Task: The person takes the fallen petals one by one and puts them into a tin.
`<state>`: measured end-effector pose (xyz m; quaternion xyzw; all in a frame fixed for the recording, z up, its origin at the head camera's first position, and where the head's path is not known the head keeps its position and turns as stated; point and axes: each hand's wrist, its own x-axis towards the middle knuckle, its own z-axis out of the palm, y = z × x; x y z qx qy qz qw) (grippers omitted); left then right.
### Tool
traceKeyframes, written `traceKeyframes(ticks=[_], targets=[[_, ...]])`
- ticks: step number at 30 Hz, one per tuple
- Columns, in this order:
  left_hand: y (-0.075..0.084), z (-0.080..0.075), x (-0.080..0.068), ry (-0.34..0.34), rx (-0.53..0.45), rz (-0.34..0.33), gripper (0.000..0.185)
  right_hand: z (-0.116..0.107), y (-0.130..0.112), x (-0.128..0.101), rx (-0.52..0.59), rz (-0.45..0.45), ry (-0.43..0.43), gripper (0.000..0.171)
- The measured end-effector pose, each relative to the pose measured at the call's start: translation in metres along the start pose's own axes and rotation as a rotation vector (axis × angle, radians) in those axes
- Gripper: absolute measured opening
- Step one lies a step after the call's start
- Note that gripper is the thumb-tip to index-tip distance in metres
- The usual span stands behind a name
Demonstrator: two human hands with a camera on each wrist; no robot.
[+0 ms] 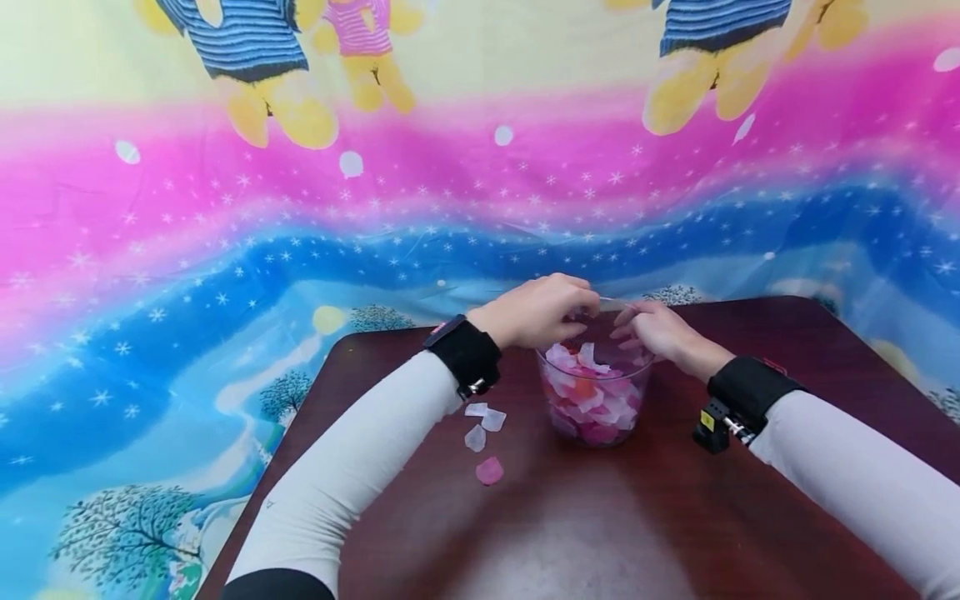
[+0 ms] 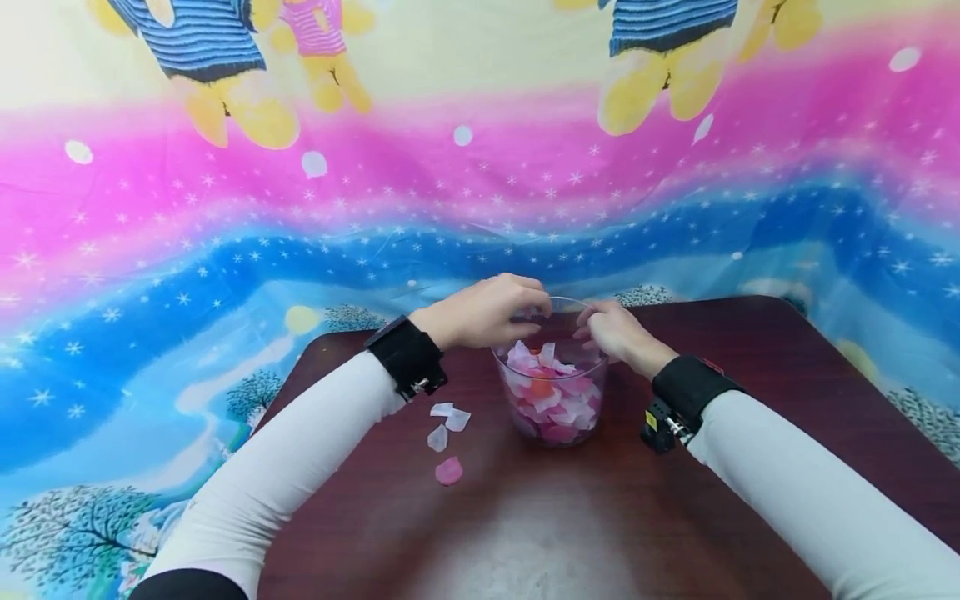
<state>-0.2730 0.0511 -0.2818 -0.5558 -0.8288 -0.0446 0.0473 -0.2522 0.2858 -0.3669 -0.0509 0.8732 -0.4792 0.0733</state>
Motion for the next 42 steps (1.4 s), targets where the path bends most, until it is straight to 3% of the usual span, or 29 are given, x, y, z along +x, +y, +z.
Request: traceKeyframes(ticks=[5,8,13,18,23,30,37,42], targets=[[-0.025,-0.008,-0.045,0.048,-0.020,-0.087,0.021,0.001,0.000,-0.001,0.023,-0.018,-0.005,0.047],[-0.036,-0.002,-0.074,0.066,-0.034,-0.118,0.014,0.000,0.001,-0.001,0.029,-0.024,-0.003,0.048],[-0.042,0.032,-0.120,-0.067,-0.020,-0.186,0.010,0.000,0.001,0.000,0.046,-0.026,-0.013,0.049],[-0.037,0.078,-0.147,-0.174,-0.053,-0.208,0.021,-0.002,0.004,0.000,0.044,-0.022,-0.013,0.048],[-0.025,0.111,-0.158,-0.208,-0.151,-0.183,0.021,-0.001,0.004,0.001,0.050,-0.021,-0.017,0.048],[-0.012,0.135,-0.155,-0.238,-0.179,-0.112,0.017,0.000,0.002,0.001,0.037,-0.022,-0.012,0.048],[-0.008,0.139,-0.151,-0.240,-0.162,-0.096,0.006,0.000,0.000,0.000,0.033,-0.018,-0.007,0.048],[-0.006,0.124,-0.148,-0.207,-0.126,-0.090,0.006,0.000,0.001,0.000,0.030,-0.018,-0.006,0.048]])
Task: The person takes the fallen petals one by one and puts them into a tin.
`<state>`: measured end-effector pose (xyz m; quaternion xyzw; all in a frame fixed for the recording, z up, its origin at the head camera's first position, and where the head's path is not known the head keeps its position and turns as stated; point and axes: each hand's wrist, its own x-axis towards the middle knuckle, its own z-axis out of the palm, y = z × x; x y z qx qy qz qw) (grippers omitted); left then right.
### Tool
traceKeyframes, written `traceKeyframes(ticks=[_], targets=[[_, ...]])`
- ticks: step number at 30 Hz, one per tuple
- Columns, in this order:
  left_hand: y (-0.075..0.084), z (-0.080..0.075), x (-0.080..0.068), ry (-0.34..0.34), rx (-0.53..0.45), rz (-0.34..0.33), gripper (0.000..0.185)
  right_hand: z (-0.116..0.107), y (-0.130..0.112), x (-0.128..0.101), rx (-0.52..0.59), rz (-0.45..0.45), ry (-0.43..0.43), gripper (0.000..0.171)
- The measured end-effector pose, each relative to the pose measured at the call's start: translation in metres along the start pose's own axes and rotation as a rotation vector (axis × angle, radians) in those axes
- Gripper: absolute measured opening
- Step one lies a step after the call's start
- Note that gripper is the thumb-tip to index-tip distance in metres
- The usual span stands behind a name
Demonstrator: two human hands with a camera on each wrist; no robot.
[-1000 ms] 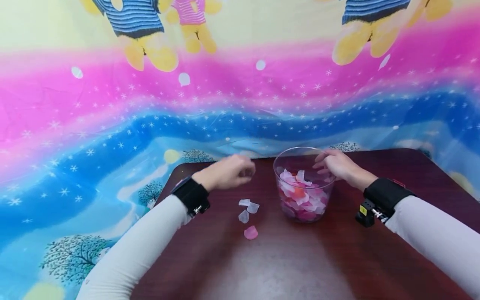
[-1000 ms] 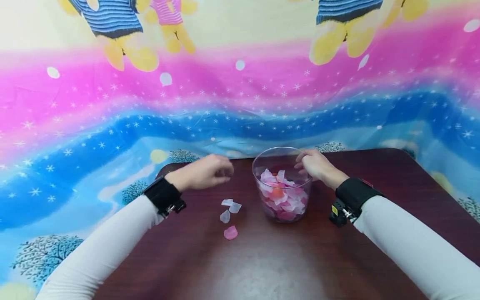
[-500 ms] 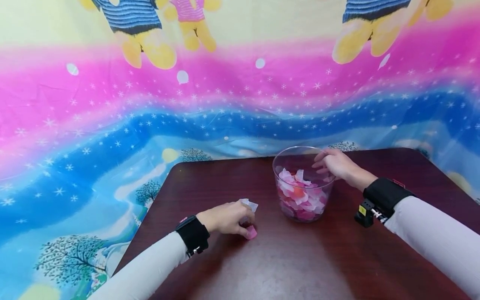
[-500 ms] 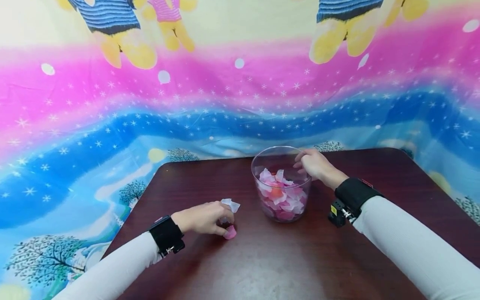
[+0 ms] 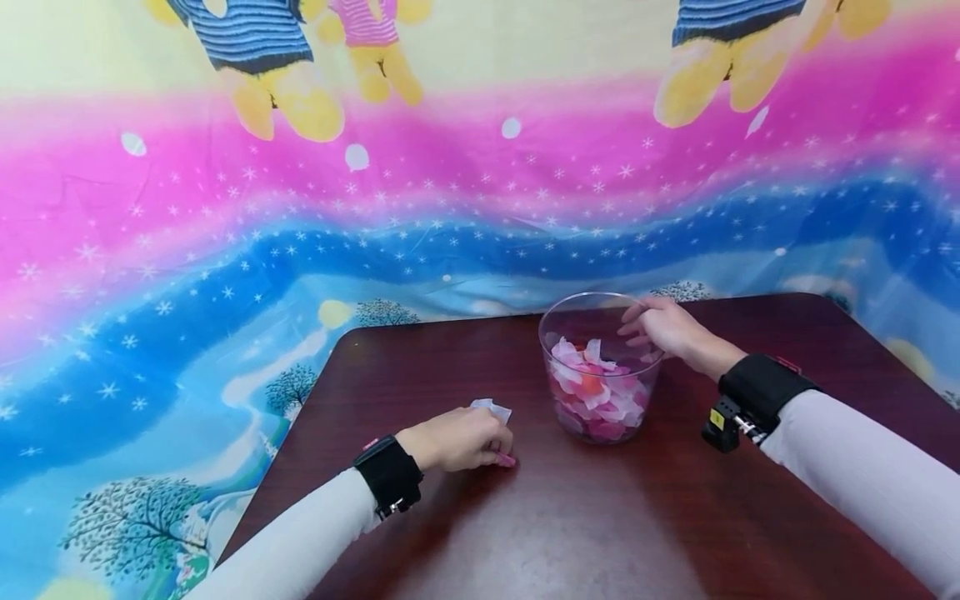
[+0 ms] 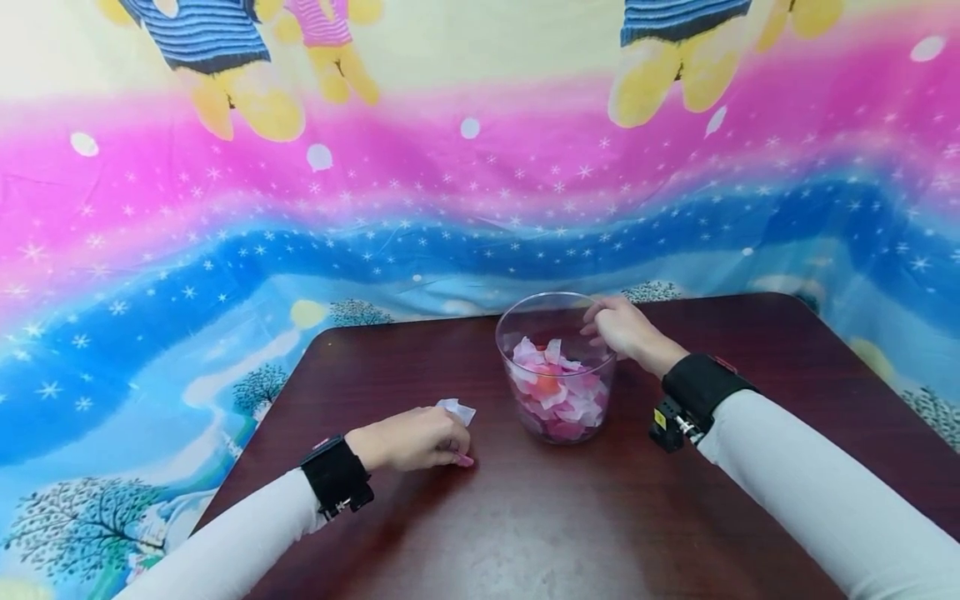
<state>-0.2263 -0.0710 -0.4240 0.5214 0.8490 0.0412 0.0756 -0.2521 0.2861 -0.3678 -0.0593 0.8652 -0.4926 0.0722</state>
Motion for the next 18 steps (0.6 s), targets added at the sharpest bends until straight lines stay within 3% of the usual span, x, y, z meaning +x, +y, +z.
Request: traceKeyframes(ticks=[4,10,14,18], targets=[[0.006,-0.035,0.005,0.055,0.027,0.005,0.010,-0.001,0.000,0.000,0.003,0.000,0.003,0.048],[0.021,-0.111,0.026,0.169,0.087,0.024,0.012,0.000,0.000,0.000,-0.004,-0.004,0.015,0.048],[0.030,-0.147,0.056,0.190,0.103,0.055,0.010,0.002,0.000,0.000,0.007,0.005,0.013,0.049],[0.040,-0.160,0.100,0.152,0.128,0.035,0.016,0.003,-0.001,0.001,0.011,0.023,0.014,0.050]])
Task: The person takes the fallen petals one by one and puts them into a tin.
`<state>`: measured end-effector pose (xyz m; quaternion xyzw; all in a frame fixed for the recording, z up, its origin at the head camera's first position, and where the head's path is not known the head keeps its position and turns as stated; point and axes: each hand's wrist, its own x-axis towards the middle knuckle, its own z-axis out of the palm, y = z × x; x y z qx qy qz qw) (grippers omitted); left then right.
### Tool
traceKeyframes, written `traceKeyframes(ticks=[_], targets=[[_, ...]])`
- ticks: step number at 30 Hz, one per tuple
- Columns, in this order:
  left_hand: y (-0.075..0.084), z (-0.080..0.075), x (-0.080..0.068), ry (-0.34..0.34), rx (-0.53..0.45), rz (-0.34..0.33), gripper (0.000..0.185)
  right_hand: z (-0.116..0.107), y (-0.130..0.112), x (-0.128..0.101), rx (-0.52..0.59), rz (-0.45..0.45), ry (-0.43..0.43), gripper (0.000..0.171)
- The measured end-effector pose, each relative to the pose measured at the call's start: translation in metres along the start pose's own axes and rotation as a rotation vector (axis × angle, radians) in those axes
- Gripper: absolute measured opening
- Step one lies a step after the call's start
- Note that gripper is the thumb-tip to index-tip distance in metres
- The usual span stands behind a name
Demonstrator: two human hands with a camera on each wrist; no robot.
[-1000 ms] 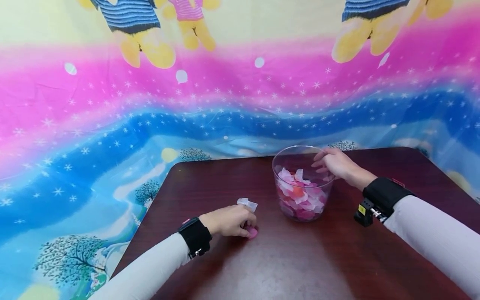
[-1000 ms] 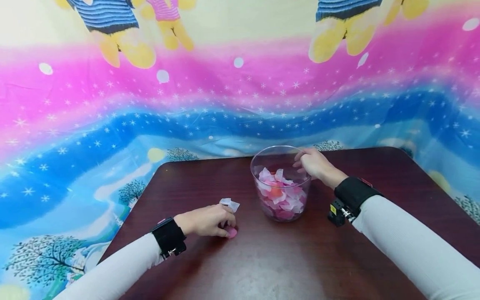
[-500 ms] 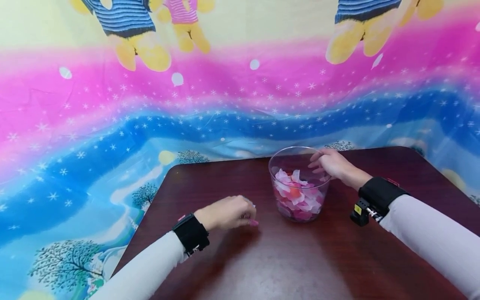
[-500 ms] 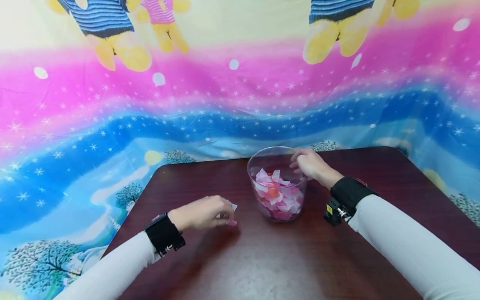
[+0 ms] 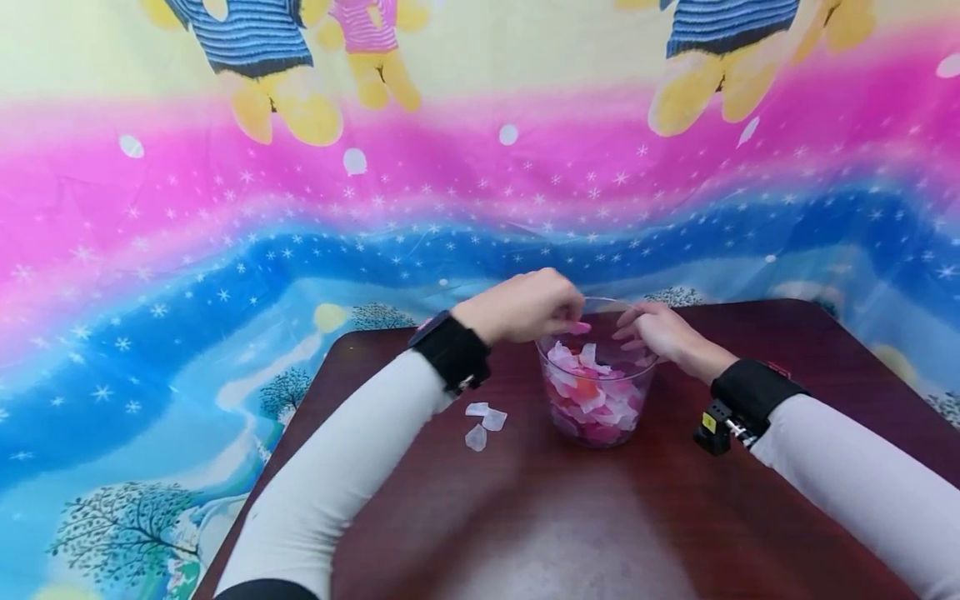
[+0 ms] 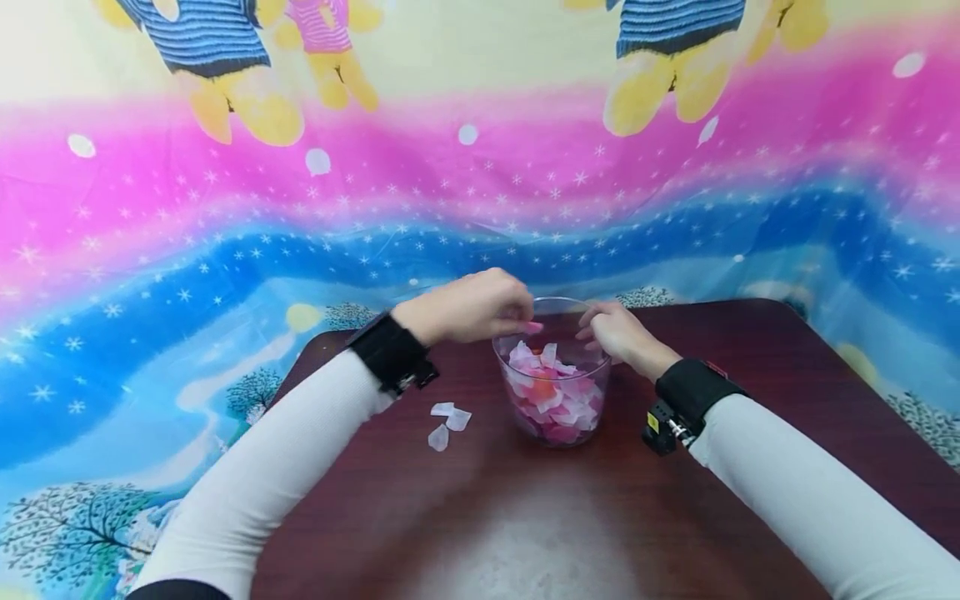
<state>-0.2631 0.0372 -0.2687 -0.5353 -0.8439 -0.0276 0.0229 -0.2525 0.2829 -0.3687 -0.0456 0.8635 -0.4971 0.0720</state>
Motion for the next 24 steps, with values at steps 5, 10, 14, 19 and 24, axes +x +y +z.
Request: traceKeyframes(ticks=[5,10,14,19,24], targets=[[0.010,0.017,0.045,-0.078,0.031,-0.016,0.019,-0.001,0.003,0.000,0.000,0.009,0.003,0.048],[0.014,0.026,0.058,-0.103,0.019,-0.009,0.021,-0.003,0.001,-0.001,-0.004,-0.009,0.008,0.048],[0.010,0.022,0.054,-0.068,0.006,-0.006,0.019,-0.002,-0.004,0.000,-0.014,-0.007,0.017,0.047],[0.004,0.012,0.041,-0.057,0.062,-0.055,0.018,-0.001,-0.005,0.001,-0.018,0.012,0.017,0.047],[-0.010,0.001,0.014,-0.063,0.125,-0.165,0.042,-0.003,-0.001,-0.002,0.005,0.013,-0.003,0.048]])
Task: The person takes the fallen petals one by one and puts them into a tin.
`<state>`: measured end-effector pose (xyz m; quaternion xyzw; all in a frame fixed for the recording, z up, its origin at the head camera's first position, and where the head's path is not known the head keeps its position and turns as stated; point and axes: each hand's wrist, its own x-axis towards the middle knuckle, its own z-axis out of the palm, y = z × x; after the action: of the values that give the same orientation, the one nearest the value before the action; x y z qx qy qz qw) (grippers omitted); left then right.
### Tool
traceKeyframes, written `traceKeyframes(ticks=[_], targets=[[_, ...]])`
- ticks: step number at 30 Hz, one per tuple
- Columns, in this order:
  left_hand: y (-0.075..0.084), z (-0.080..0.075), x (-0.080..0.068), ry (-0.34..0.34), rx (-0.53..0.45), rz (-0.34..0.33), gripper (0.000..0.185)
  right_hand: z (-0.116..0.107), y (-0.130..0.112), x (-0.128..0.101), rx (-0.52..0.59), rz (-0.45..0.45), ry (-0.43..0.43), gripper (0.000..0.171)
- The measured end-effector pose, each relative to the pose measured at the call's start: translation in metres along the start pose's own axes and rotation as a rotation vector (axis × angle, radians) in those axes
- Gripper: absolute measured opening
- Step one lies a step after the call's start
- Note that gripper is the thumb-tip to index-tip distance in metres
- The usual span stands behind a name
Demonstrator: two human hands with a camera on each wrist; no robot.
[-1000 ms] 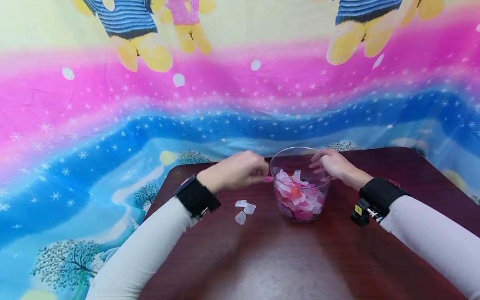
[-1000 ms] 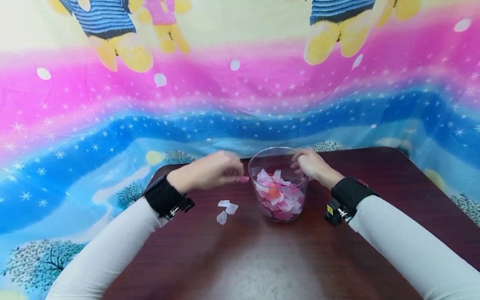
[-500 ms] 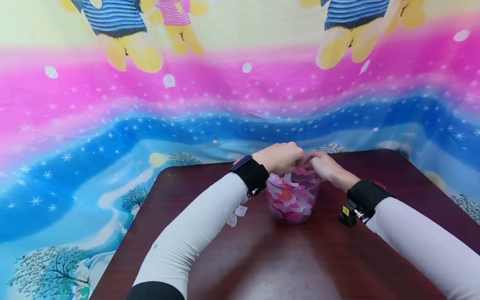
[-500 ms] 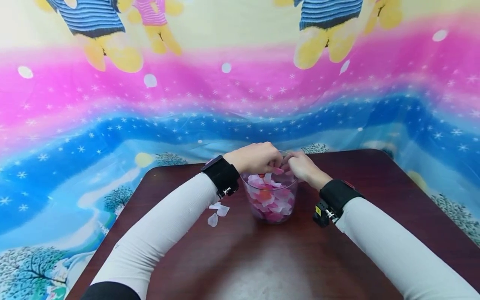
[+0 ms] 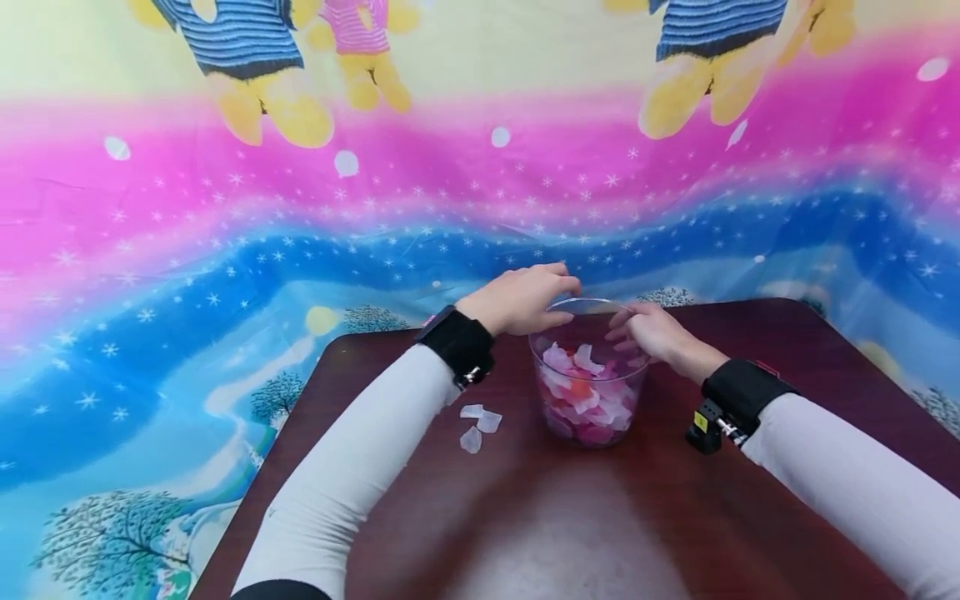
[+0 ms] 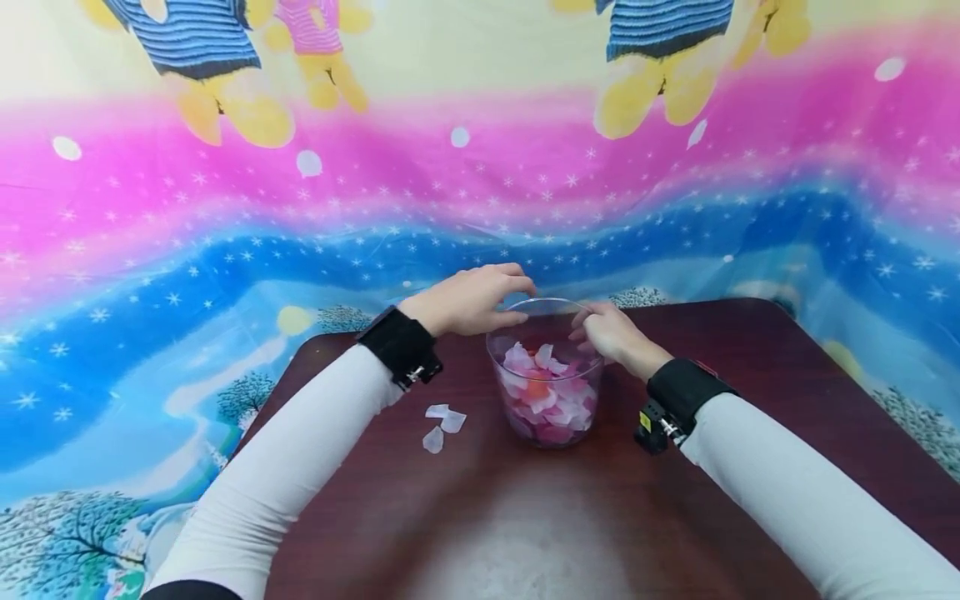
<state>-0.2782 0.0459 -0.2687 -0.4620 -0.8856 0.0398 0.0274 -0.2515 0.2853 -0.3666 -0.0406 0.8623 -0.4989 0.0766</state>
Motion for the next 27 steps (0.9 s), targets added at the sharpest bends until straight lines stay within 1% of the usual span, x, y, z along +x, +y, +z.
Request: traceKeyframes(ticks=[3,6,8,11,13,15,18,20,22,24,27], targets=[[-0.017,0.003,-0.018,0.018,-0.032,-0.032,0.041,-0.004,0.004,-0.003,-0.003,-0.013,0.008,0.048],[-0.033,0.013,-0.036,0.031,-0.056,-0.040,0.036,-0.008,0.007,-0.005,-0.011,-0.026,0.018,0.050],[-0.042,0.025,-0.049,0.013,-0.064,-0.045,0.030,-0.010,0.008,-0.005,-0.014,-0.030,0.016,0.051],[-0.049,0.049,-0.068,-0.054,-0.081,-0.069,0.022,-0.009,0.008,-0.004,-0.011,-0.031,0.005,0.050],[-0.050,0.068,-0.079,-0.105,-0.098,-0.084,0.020,-0.008,0.008,-0.004,-0.016,-0.028,0.002,0.049],[-0.049,0.087,-0.090,-0.149,-0.112,-0.099,0.021,-0.006,0.007,-0.003,-0.017,-0.029,0.001,0.048],[-0.045,0.114,-0.102,-0.200,-0.130,-0.107,0.025,-0.003,0.005,-0.001,-0.008,-0.030,-0.002,0.048],[-0.042,0.130,-0.110,-0.226,-0.153,-0.113,0.026,-0.002,0.004,0.001,0.001,-0.034,-0.005,0.048],[-0.039,0.143,-0.116,-0.236,-0.180,-0.109,0.023,0.000,0.003,0.002,0.009,-0.035,-0.010,0.049],[-0.037,0.153,-0.120,-0.227,-0.213,-0.098,0.015,0.001,0.002,0.003,0.008,-0.035,-0.012,0.049],[-0.036,0.161,-0.120,-0.207,-0.257,-0.082,0.005,0.000,0.002,0.003,0.005,-0.034,-0.007,0.048]])
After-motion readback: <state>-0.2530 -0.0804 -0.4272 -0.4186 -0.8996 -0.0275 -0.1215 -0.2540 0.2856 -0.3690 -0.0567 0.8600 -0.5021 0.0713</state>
